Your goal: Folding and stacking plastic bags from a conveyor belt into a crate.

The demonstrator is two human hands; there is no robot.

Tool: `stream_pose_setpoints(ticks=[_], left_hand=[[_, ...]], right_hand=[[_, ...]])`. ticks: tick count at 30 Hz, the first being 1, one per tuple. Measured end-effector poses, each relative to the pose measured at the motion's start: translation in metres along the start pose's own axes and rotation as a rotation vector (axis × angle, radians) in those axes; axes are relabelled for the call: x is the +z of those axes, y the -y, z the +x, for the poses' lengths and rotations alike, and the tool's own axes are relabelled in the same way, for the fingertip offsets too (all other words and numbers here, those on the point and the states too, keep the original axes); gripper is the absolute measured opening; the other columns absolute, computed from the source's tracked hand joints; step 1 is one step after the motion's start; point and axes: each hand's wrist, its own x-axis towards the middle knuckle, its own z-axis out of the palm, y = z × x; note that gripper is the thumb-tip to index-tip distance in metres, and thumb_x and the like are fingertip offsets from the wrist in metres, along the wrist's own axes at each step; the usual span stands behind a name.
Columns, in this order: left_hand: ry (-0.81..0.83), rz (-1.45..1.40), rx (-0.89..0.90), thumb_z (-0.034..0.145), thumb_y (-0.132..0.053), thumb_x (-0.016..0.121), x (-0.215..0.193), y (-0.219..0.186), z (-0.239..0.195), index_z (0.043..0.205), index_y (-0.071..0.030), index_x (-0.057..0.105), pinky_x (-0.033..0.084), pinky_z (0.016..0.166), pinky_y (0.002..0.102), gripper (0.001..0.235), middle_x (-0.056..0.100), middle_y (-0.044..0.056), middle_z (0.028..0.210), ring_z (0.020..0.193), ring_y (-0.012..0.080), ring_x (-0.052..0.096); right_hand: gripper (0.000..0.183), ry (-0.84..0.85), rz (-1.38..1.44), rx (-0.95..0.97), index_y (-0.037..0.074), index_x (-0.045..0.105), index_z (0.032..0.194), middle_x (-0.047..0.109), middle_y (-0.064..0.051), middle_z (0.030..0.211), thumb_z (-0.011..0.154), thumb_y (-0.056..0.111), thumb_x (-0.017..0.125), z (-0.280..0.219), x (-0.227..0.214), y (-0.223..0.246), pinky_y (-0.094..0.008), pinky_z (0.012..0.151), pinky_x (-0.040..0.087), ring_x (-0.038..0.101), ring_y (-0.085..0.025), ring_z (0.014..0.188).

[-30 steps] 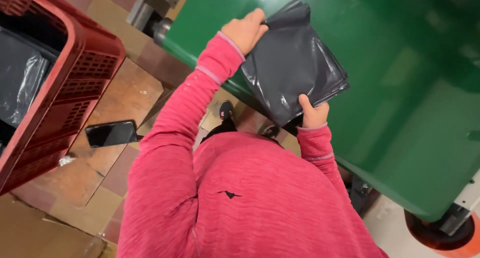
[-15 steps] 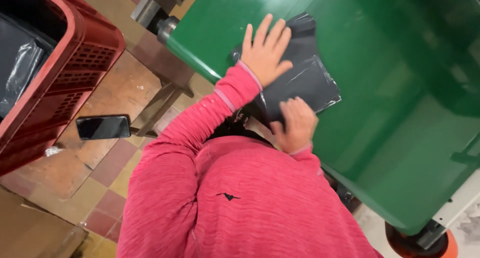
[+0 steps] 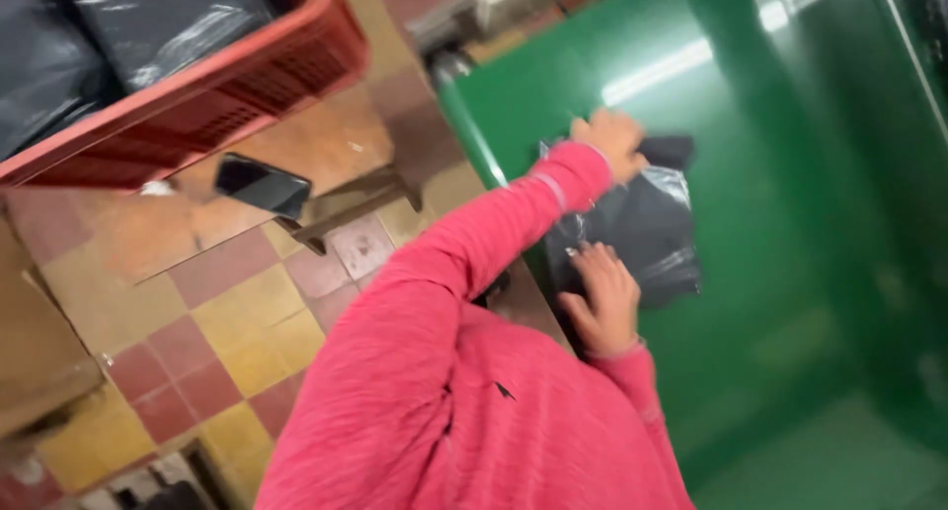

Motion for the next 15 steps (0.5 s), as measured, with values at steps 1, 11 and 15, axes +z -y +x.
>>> stream_pose_setpoints(ticks=[1, 11, 15], left_hand=[[0.015, -0.051, -0.002, 0.071, -0.062, 0.062, 0.016, 0.004, 0.013, 0.099, -0.040, 0.072, 0.054, 0.077, 0.053, 0.038, 0.070, -0.016, 0.104, 0.107, 0.0208, 0.069], [-0.581, -0.250, 0.540, 0.096, -0.063, 0.034, -0.261, 0.115, -0.176, 0.105, -0.028, 0.063, 0.042, 0.057, 0.053, 0.047, 0.061, 0.001, 0.100, 0.093, 0.0296, 0.055], [-1.028, -0.038, 0.363, 0.103, -0.053, 0.038, -0.397, 0.236, -0.278, 0.115, -0.011, 0.065, 0.049, 0.102, 0.056, 0.051, 0.064, 0.013, 0.115, 0.116, 0.0386, 0.059]], right_hand=[[0.067, -0.121, 0.208, -0.032, 0.008, 0.061, 0.144, 0.058, -0.016, 0.146, 0.094, 0.053, 0.063, 0.008, -0.021, -0.017, -0.052, 0.124, 0.030, 0.049, -0.036, 0.142], [0.040, 0.047, 0.499, 0.185, -0.006, 0.065, 0.133, 0.068, -0.019, 0.124, 0.100, 0.015, 0.065, 0.151, -0.058, 0.021, -0.043, 0.100, 0.048, 0.060, -0.025, 0.114], [0.029, 0.085, 0.710, 0.128, 0.000, 0.068, 0.123, 0.070, -0.012, 0.118, 0.101, 0.019, 0.066, 0.291, 0.012, 0.196, -0.038, 0.097, 0.049, 0.061, -0.018, 0.107]])
